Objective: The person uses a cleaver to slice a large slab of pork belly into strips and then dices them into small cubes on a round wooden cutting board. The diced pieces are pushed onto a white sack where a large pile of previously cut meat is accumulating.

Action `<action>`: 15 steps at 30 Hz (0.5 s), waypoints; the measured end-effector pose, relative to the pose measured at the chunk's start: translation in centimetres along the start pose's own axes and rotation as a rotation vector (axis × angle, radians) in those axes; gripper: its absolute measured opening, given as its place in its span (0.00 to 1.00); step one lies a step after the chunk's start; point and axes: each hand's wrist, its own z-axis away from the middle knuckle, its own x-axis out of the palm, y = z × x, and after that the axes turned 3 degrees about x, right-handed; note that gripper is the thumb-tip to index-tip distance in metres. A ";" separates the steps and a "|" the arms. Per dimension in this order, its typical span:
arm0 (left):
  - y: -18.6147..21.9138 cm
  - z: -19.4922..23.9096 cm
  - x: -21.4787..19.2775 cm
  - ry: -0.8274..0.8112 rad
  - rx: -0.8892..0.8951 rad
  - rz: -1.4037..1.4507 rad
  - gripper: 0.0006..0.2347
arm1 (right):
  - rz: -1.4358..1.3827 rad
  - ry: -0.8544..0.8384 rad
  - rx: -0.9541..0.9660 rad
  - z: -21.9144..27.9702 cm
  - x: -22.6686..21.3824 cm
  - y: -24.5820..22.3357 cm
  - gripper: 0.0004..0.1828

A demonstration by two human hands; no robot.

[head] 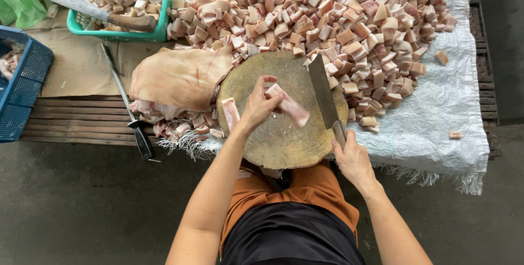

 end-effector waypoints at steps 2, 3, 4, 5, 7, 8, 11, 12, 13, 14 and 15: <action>-1.0 -0.7 2.0 0.067 -0.026 0.005 0.16 | -0.079 -0.114 0.155 -0.2 0.0 -0.4 0.23; -2.1 -1.0 2.5 0.101 -0.040 0.007 0.14 | -0.118 -0.173 0.232 -0.2 0.0 -0.4 0.24; -3.4 -1.1 2.9 0.128 -0.034 -0.057 0.14 | -0.073 -0.114 0.128 -0.2 0.2 -0.5 0.23; -4.7 -1.0 3.2 0.155 -0.028 -0.121 0.14 | -0.027 -0.055 0.024 -0.3 0.6 -0.7 0.23; -6.7 -0.8 3.6 0.221 0.014 -0.209 0.14 | 0.003 0.008 -0.067 -0.1 0.5 -1.0 0.22; -7.2 -0.8 3.4 0.264 0.054 -0.235 0.13 | -0.014 0.013 -0.061 0.1 0.3 -1.7 0.21; -7.8 -0.9 2.5 0.297 0.099 -0.283 0.12 | -0.112 0.022 -0.080 1.1 -1.4 -4.1 0.20; -7.8 -0.9 2.3 0.290 0.103 -0.294 0.12 | -0.153 0.025 -0.091 1.4 -2.0 -4.8 0.20; -7.9 -0.9 2.2 0.295 0.083 -0.302 0.12 | -0.175 0.080 -0.158 1.5 -2.3 -5.3 0.21; -8.0 -0.9 2.2 0.296 0.065 -0.310 0.12 | -0.198 0.136 -0.223 1.5 -2.4 -5.4 0.21; -8.2 -1.0 2.1 0.298 0.047 -0.319 0.13 | -0.220 0.193 -0.288 1.3 -2.2 -5.1 0.22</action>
